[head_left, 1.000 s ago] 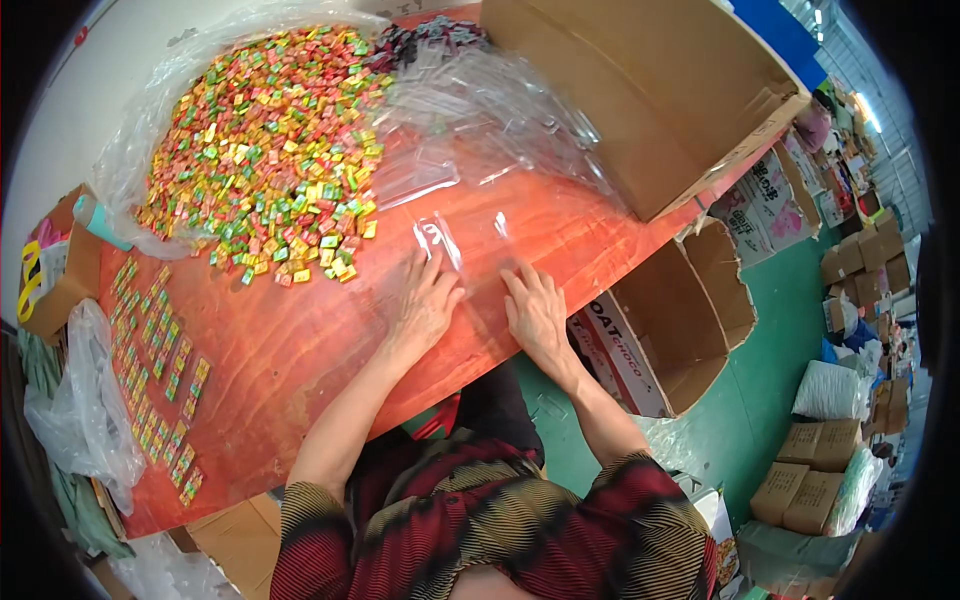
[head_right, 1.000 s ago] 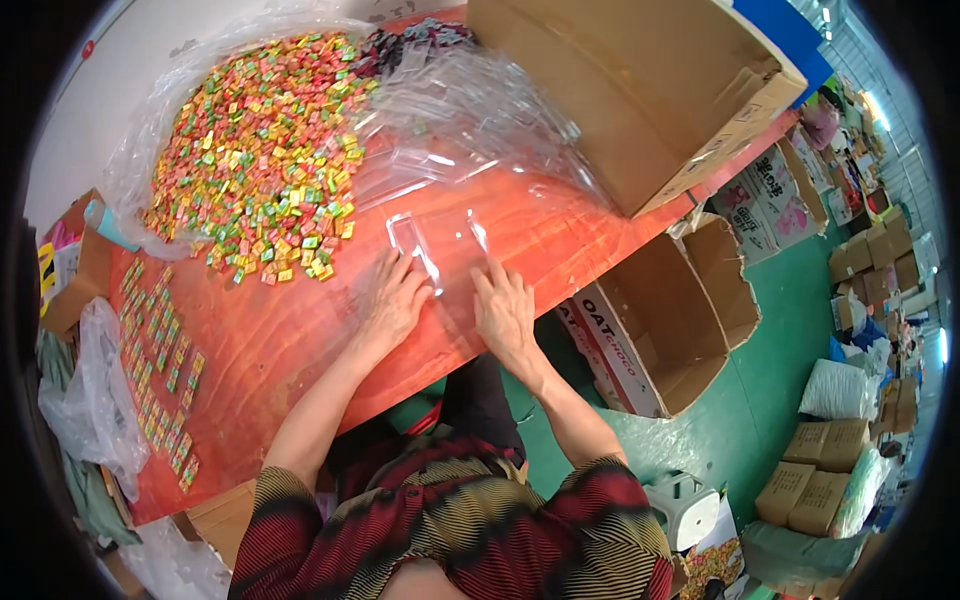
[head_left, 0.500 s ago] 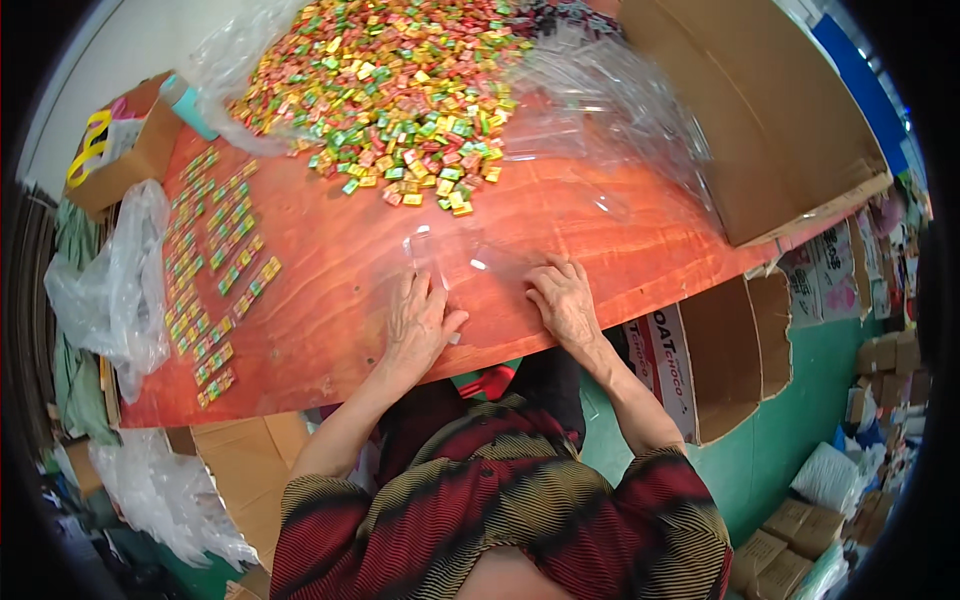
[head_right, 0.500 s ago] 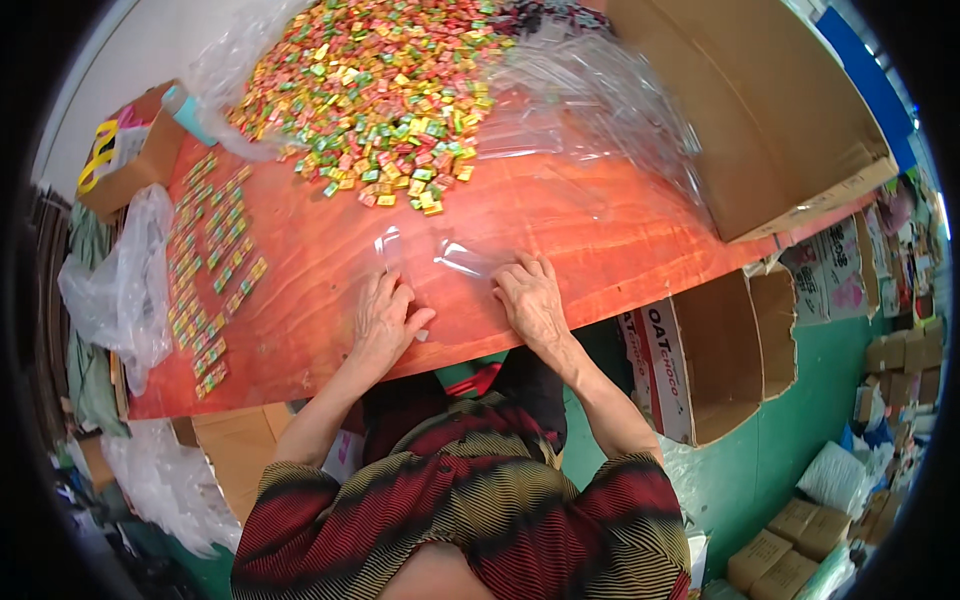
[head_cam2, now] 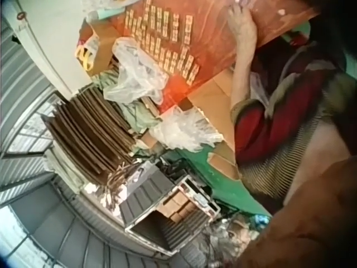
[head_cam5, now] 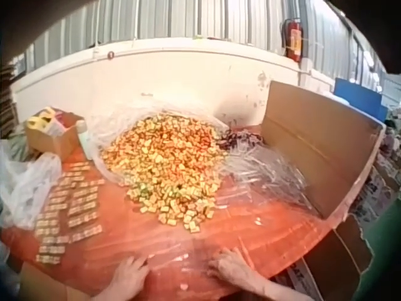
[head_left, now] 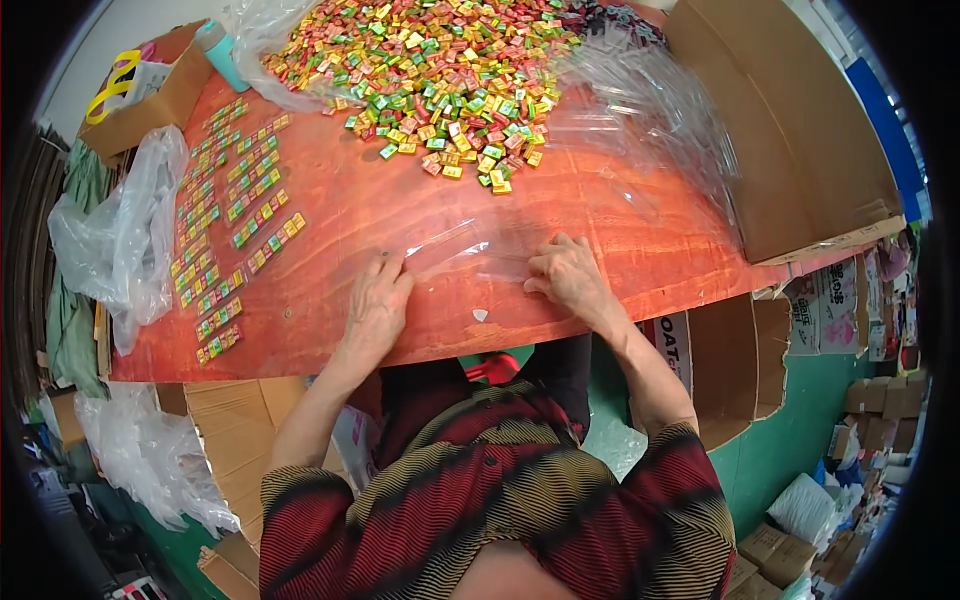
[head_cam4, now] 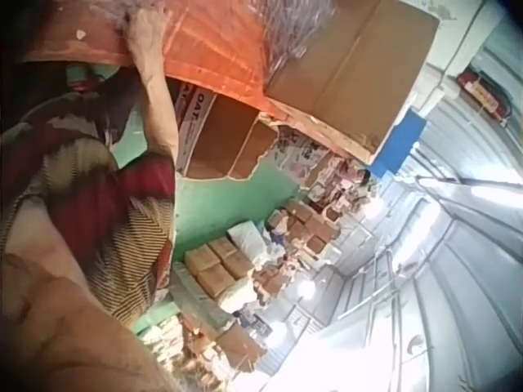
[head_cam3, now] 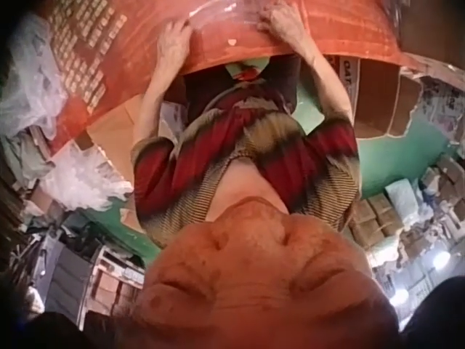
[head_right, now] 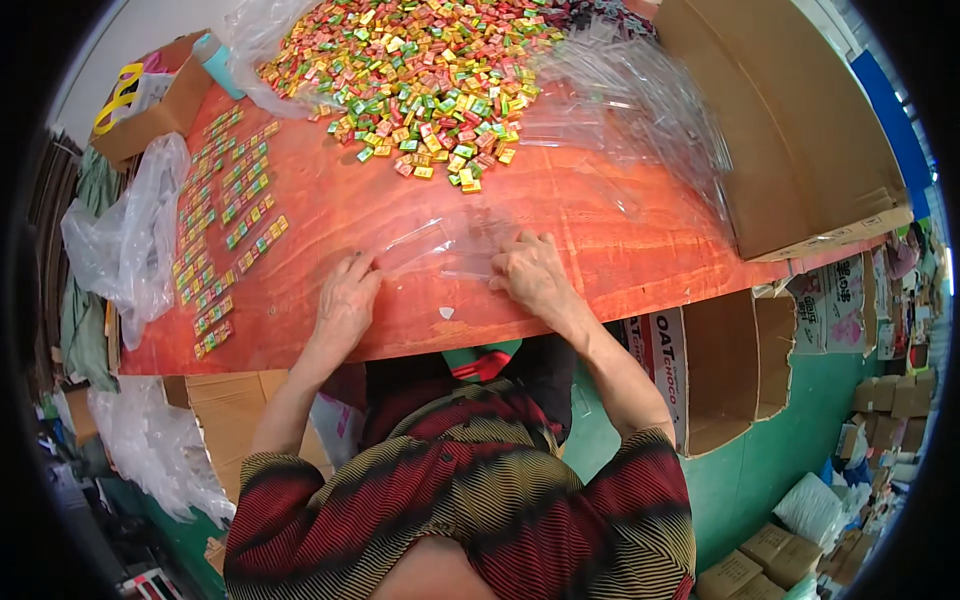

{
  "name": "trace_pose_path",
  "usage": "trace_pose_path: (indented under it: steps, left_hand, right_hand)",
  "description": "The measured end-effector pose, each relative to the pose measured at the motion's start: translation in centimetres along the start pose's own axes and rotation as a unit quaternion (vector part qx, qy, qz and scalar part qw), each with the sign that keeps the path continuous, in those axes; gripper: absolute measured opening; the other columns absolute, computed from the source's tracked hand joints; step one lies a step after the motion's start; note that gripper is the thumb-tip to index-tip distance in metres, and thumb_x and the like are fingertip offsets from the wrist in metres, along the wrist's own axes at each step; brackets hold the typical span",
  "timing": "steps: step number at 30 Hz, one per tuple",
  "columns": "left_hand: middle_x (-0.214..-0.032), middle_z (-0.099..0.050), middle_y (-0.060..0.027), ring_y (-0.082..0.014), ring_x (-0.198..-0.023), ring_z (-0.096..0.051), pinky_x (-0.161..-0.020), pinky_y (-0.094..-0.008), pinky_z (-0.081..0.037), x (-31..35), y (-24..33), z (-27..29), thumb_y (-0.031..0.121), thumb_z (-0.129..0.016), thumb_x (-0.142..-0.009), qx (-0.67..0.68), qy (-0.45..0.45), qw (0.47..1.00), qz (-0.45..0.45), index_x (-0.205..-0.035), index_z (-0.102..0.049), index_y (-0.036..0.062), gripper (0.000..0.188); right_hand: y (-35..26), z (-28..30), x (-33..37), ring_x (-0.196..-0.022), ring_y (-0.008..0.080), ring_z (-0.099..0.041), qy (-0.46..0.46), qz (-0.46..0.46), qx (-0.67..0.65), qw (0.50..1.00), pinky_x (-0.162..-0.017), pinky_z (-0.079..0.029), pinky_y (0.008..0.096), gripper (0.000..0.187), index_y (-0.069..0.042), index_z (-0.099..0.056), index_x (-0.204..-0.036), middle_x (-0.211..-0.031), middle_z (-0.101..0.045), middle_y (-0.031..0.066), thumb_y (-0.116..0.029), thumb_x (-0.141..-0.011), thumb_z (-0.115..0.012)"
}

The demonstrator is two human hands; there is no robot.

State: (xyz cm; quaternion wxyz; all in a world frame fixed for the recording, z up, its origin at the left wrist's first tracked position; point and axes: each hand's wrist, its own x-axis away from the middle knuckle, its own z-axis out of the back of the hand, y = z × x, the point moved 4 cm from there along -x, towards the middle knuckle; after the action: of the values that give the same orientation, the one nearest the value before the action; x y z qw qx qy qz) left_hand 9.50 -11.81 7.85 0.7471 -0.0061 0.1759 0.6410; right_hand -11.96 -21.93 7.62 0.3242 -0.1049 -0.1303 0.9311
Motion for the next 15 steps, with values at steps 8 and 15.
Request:
trace_pose_path:
  steps: [8,15]
  left_hand:
    - [-0.108,-0.056,-0.0139,-0.0309,-0.103,-0.05,-0.086,-0.0381,-0.042,1.0,-3.0,1.4,-0.001,-0.062,-0.064,0.091,0.002,0.996,0.02,-0.083,-0.062,0.0007,0.02]
    - [-0.117,-0.051,-0.0148,-0.0341,-0.114,-0.042,-0.094,-0.0433,-0.035,1.5,-3.2,1.6,0.004,-0.065,-0.067,0.06,-0.045,0.997,0.034,-0.098,-0.059,0.0044,0.031]
  right_hand:
    - [-2.6,-1.7,1.9,-0.08,0.0232,-0.049,0.097,0.046,0.047,0.993,-0.076,-0.036,0.0385,0.009,-0.009,-0.059,-0.072,-0.077,-0.053,0.0033,-0.015,-0.068,-0.065]
    - [-3.8,-1.0,3.5,-0.088,0.0231,-0.048,0.067,-0.011,0.036,0.997,-0.091,-0.029,0.047,0.021,-0.008,-0.06,-0.088,-0.084,-0.053,0.0051,-0.017,-0.07,-0.065]
